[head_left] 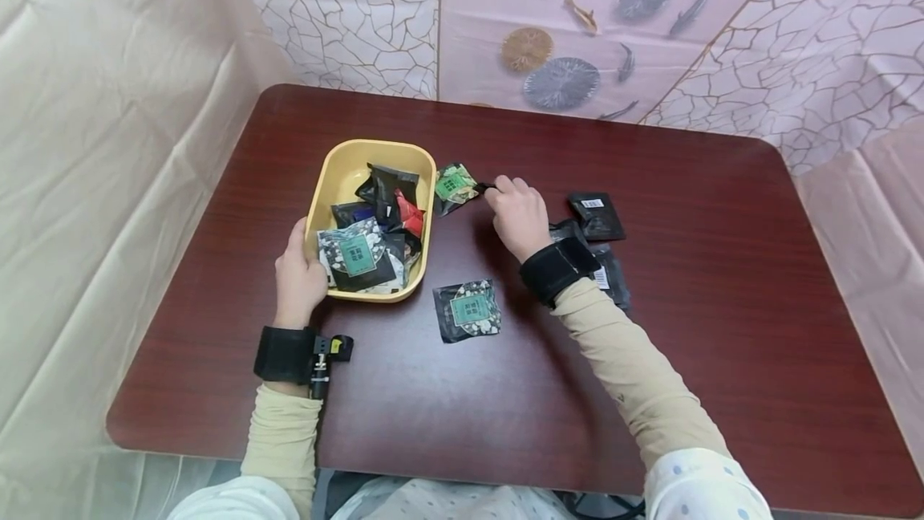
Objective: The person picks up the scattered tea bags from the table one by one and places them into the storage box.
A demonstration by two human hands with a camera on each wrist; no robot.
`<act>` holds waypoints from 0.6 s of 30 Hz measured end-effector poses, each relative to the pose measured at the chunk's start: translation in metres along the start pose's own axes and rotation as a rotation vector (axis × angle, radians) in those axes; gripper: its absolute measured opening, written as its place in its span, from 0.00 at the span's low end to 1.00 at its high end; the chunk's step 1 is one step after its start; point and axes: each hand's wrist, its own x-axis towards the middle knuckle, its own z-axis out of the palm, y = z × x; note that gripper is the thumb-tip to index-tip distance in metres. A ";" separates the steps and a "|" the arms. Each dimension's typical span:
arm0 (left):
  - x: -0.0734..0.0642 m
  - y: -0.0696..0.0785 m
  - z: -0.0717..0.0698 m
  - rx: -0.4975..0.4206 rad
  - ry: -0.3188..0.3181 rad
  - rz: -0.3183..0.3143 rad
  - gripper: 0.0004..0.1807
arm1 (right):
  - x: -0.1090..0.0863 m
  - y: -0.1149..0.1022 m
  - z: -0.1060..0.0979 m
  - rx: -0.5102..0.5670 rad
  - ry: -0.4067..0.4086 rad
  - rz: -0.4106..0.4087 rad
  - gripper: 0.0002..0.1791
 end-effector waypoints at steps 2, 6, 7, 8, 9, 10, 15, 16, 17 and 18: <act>0.001 -0.001 -0.002 0.003 -0.002 -0.008 0.31 | 0.010 -0.009 -0.006 0.041 0.072 -0.047 0.11; 0.002 0.000 -0.004 0.002 0.001 -0.011 0.31 | 0.034 -0.037 -0.016 0.079 0.118 -0.188 0.10; 0.002 0.001 -0.004 0.002 0.003 -0.008 0.31 | 0.039 -0.046 -0.018 0.079 0.104 -0.231 0.10; 0.002 0.001 -0.004 0.001 0.004 -0.005 0.31 | 0.045 -0.055 -0.020 0.070 0.081 -0.274 0.09; 0.002 0.001 -0.004 0.000 0.004 -0.002 0.31 | 0.050 -0.064 -0.021 0.054 0.047 -0.318 0.08; 0.002 0.002 -0.004 -0.001 0.006 0.000 0.31 | 0.054 -0.073 -0.021 0.039 0.006 -0.360 0.08; 0.001 0.001 -0.003 -0.003 -0.007 0.000 0.30 | 0.070 -0.108 -0.020 -0.040 -0.262 -0.513 0.14; 0.001 0.000 -0.003 -0.003 -0.007 0.001 0.30 | 0.072 -0.113 -0.019 -0.046 -0.306 -0.526 0.15; 0.001 0.000 -0.003 -0.004 -0.009 0.004 0.30 | 0.074 -0.117 -0.018 -0.053 -0.345 -0.532 0.15; 0.001 0.001 -0.004 -0.005 -0.009 0.009 0.30 | 0.075 -0.120 -0.017 -0.046 -0.384 -0.530 0.17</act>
